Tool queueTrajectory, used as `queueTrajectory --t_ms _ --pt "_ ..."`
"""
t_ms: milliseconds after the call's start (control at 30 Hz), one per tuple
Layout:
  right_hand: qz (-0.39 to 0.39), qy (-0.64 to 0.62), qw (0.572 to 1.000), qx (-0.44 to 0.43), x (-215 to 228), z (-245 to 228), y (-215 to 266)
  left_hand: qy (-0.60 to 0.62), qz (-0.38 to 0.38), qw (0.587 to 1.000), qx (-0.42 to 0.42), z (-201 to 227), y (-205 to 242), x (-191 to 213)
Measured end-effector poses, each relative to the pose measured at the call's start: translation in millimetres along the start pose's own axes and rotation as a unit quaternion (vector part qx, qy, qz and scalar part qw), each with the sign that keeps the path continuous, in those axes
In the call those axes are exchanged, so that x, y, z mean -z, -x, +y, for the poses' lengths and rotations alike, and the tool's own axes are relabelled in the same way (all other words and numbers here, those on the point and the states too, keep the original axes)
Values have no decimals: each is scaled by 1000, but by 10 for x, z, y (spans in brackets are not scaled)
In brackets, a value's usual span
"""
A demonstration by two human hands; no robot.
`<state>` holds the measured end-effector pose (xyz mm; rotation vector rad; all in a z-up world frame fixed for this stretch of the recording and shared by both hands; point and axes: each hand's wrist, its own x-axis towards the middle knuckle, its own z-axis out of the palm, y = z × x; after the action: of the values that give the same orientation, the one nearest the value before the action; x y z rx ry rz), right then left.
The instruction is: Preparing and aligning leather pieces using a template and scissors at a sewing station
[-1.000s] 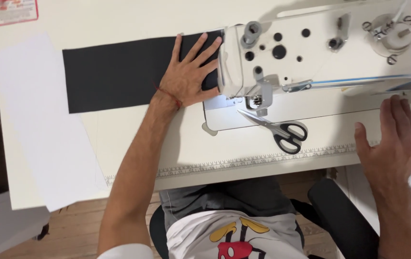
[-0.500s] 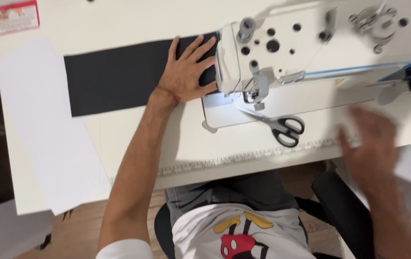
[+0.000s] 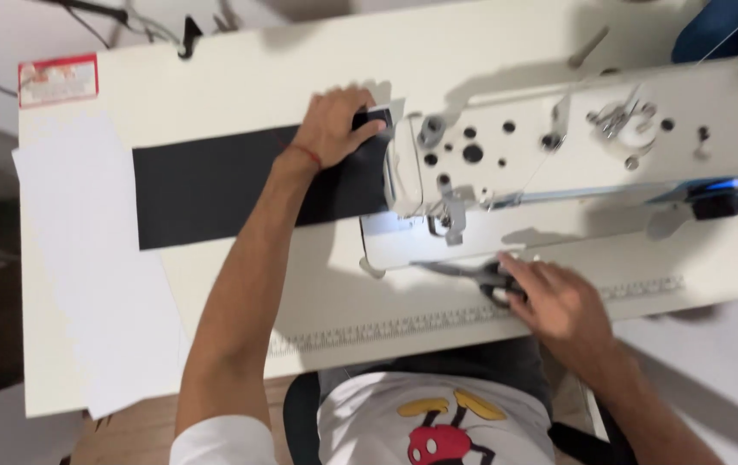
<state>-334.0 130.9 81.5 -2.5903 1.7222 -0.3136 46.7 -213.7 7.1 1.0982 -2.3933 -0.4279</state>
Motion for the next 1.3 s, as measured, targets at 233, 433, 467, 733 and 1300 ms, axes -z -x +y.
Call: queueTrajectory --t_ms 233,433,467,733,1300 --pt "-54 -249 937 -239 292 -663 13 21 5 998 54 137 266 281" --pt "-299 -704 633 -120 -97 -1174 -109 55 50 993 92 -146 892 935" --pt "-303 -703 633 -115 -54 -1259 -294 51 54 993 96 -149 995 1042" --pt "-396 -704 568 -156 -387 -1835 -1147 116 101 979 130 -36 1578 1572" --pt "-388 -666 632 -83 -385 -1756 -809 232 85 963 111 188 1664 1608"
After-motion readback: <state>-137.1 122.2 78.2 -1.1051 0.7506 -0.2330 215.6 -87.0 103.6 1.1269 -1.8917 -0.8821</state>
